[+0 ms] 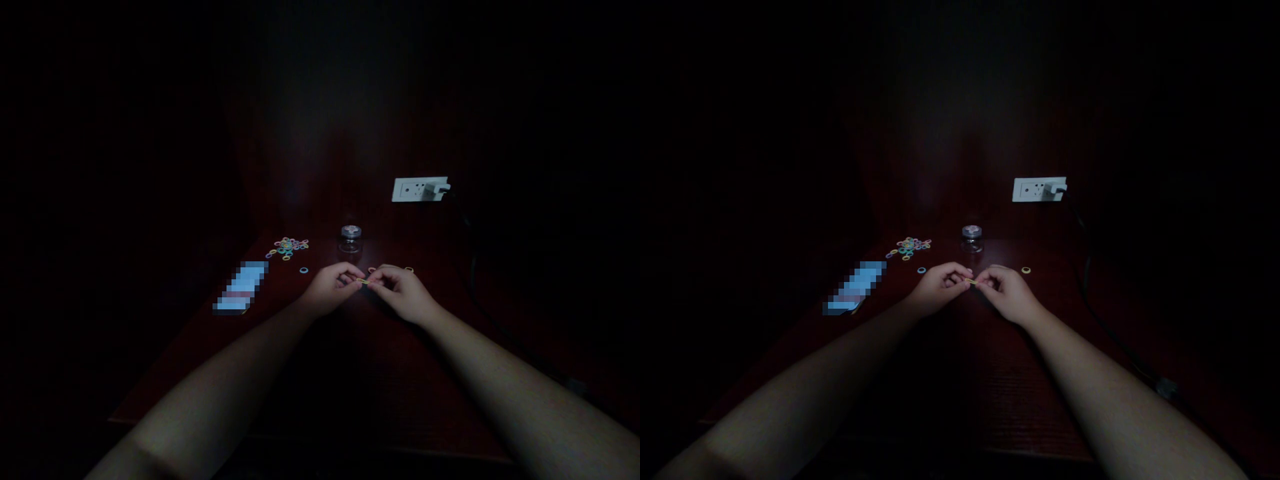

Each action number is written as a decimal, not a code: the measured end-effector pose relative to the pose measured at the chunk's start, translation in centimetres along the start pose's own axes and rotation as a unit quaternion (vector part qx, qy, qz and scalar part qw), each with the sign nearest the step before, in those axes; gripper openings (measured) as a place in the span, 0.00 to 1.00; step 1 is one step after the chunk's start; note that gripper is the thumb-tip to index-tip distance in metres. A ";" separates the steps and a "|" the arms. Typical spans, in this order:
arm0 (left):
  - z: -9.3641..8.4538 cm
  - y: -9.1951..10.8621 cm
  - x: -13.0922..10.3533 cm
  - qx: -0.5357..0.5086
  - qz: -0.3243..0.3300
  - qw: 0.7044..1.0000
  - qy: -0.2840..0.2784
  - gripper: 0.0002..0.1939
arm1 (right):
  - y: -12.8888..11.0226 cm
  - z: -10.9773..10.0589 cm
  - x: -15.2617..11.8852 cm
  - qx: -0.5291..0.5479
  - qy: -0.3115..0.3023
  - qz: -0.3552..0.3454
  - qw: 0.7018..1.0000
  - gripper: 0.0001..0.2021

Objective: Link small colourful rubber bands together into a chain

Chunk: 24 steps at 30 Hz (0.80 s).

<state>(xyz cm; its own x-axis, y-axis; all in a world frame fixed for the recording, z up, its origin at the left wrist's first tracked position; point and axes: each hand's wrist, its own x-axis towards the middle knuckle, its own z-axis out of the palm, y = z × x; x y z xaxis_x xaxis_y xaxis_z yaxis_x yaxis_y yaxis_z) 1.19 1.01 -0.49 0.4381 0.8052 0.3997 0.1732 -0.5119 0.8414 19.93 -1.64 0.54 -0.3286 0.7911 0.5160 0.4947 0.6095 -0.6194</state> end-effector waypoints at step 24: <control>0.0 0.1 0.0 -0.002 0.003 1.000 -0.015 0.11 | -0.1 0.0 -0.1 0.000 0.000 -0.006 1.000 0.06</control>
<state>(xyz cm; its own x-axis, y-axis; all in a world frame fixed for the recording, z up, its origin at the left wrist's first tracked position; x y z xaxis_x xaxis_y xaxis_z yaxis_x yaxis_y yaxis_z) 1.18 0.93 -0.40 0.4664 0.7920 0.3941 0.1662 -0.5160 0.8403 19.86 -1.77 0.58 -0.3347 0.7831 0.5242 0.4905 0.6198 -0.6126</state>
